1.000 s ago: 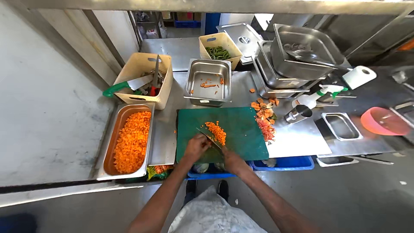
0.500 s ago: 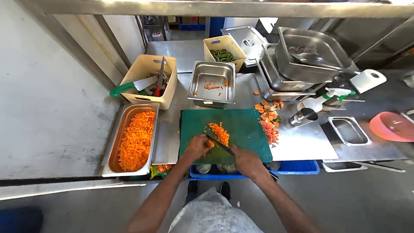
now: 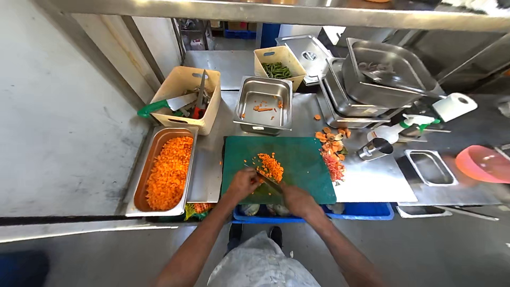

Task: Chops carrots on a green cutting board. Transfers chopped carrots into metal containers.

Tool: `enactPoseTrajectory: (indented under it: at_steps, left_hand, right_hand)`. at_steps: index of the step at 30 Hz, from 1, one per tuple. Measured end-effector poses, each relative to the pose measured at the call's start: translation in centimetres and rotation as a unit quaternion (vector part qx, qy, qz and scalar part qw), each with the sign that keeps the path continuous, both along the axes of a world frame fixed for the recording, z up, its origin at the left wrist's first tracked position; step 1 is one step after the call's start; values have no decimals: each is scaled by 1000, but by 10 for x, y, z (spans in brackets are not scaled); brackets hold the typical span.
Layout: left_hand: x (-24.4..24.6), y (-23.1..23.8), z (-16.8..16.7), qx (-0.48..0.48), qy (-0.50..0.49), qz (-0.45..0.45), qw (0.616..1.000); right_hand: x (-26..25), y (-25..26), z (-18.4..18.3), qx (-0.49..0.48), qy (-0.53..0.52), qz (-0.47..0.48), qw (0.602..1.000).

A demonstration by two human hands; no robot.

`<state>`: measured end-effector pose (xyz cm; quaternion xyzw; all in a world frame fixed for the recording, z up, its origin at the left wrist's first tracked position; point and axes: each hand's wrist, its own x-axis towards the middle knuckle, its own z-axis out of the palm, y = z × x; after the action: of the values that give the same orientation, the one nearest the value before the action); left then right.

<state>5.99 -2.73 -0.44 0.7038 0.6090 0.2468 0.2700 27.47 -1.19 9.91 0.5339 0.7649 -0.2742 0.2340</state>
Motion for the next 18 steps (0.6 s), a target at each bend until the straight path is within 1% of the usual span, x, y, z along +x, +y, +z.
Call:
enactPoseTrajectory:
  at_steps: [1, 2, 3, 5, 6, 7, 10, 11, 14, 16, 18]
  left_hand:
    - [0, -1, -1, 7, -7, 1, 1000]
    - [0, -1, -2, 11, -13, 2, 1000]
    - [0, -2, -2, 12, -18, 3, 1000]
    - [1, -4, -2, -2, -20, 3, 1000]
    - [1, -3, -2, -10, -18, 4, 1000]
    - [1, -1, -2, -10, -17, 5, 1000]
    - [0, -5, -6, 9, -21, 6, 1000]
    - [0, -6, -8, 20, -24, 8, 999]
    - [2, -14, -17, 62, -26, 15, 998]
    - [3, -16, -20, 92, -31, 31, 995]
    - [2, -25, -18, 98, -42, 47, 993]
  right_hand:
    - [4, 0, 11, -4, -13, 10, 1000]
    - [5, -1, 15, -7, -19, 12, 1000]
    - [3, -2, 8, -11, -15, 4, 1000]
    - [-4, -4, -24, -24, 17, -19, 999]
    - [-5, -1, -30, -24, 22, -16, 999]
    - [-4, 2, -22, -17, 17, -9, 1000]
    - [3, 1, 14, -19, -19, 13, 1000]
    - [2, 0, 12, -21, -18, 11, 1000]
    - [-4, -8, -32, -31, 25, -19, 999]
    - [-8, -7, -39, -21, 23, -22, 999]
    - [-8, -10, -43, -30, 30, -25, 999]
